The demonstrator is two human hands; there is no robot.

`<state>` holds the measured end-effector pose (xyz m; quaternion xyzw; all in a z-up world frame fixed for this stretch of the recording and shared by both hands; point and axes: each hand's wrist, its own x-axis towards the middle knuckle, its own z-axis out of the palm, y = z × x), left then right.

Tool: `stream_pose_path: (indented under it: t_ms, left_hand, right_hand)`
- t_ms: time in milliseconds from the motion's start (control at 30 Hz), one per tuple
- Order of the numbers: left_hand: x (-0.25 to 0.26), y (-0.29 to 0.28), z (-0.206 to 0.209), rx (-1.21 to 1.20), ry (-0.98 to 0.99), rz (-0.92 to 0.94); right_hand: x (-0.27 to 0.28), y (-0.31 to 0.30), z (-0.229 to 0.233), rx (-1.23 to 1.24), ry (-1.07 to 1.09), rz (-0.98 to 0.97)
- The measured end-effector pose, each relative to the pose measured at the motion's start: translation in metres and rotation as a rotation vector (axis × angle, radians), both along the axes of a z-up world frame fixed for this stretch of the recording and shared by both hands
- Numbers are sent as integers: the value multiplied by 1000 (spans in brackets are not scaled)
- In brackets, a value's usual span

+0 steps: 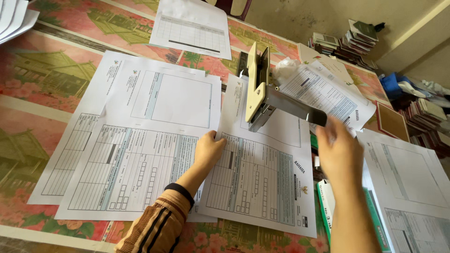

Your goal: The person staples sheets of paper together using a large desktop stapler, repeating the process with multiple sets of papers retrieved from a stack.

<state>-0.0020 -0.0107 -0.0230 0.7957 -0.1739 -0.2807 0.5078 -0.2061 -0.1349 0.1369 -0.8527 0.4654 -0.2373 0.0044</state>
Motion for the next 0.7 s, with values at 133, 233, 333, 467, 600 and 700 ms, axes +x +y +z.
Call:
stream_pose_path:
  t_ms: [133,233,333,467,600,700]
  left_hand:
    - [-4,6,12,14,-13,-13]
    - [-2,6,9,9,-12,-16]
    - [1,4,2,3,-8,-26]
    - [0,3,-1,-5,-7,-10]
    - [0,4,0,-23,4,5]
    - [3,4,4,-3,-6,-23]
  right_hand:
    - [53,7,75,87,-505,432]
    - [92,14,95,346,-567,509]
    - [101,34,100,457,-256,576]
    - [85,55,68,349,-31,514]
    - [72,82,3,172,-72,660]
    - [76,83,-62,-61,-91,666]
